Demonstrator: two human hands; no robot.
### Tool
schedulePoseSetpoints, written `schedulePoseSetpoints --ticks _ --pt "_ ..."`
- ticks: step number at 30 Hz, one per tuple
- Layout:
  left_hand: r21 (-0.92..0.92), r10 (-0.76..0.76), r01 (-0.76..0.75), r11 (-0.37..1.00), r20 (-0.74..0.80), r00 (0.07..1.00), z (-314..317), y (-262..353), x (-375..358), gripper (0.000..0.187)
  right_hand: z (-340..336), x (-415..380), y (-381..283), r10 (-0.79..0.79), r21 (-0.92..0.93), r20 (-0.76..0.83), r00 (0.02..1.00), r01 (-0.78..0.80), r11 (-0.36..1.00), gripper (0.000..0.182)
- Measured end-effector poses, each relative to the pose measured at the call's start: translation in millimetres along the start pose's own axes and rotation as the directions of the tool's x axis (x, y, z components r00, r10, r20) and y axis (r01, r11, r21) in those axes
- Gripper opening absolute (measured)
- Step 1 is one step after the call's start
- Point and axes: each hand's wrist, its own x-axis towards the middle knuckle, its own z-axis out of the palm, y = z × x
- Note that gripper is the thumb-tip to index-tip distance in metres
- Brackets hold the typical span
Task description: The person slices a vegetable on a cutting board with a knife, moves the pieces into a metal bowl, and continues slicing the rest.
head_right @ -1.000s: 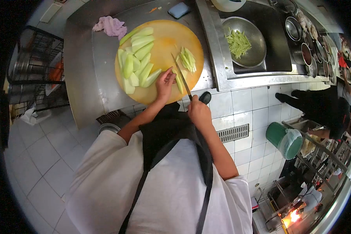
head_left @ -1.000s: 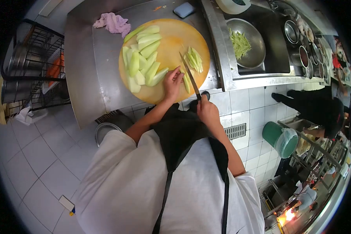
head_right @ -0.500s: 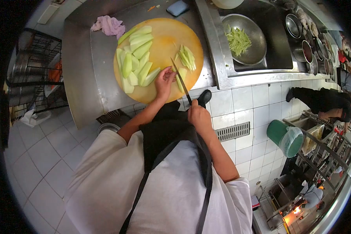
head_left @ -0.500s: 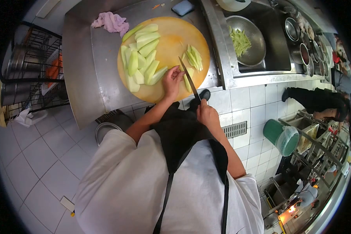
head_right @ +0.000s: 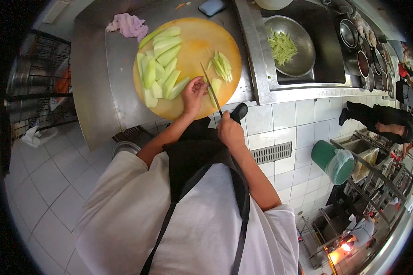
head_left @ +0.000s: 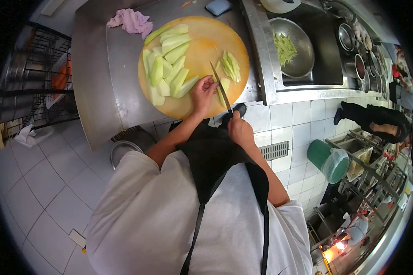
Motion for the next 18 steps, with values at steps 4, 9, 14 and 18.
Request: schedulePoseSetpoints --ticks 4,9,14,18 --pt "0.036 -0.007 0.006 0.999 0.014 1.000 -0.7 1.2 0.2 0.034 5.0 5.4 -2.7 0.031 -0.015 0.006 0.999 -0.031 0.999 0.018" --pt "0.032 -0.006 0.005 0.999 0.026 1.000 -2.4 -0.1 0.4 0.035 2.9 10.8 -11.1 0.037 -0.002 -0.008 0.999 -0.037 0.999 0.018" --pt "0.039 -0.015 0.014 0.999 0.020 1.000 -2.0 5.0 -1.1 0.035 12.3 21.2 -11.7 0.033 -0.017 -0.019 0.999 -0.033 0.999 0.017" --pt "0.011 -0.017 0.016 1.000 0.017 1.000 -2.3 2.8 -2.1 0.036 16.4 31.2 -10.3 -0.016 -0.014 -0.019 1.000 0.016 1.000 0.017"
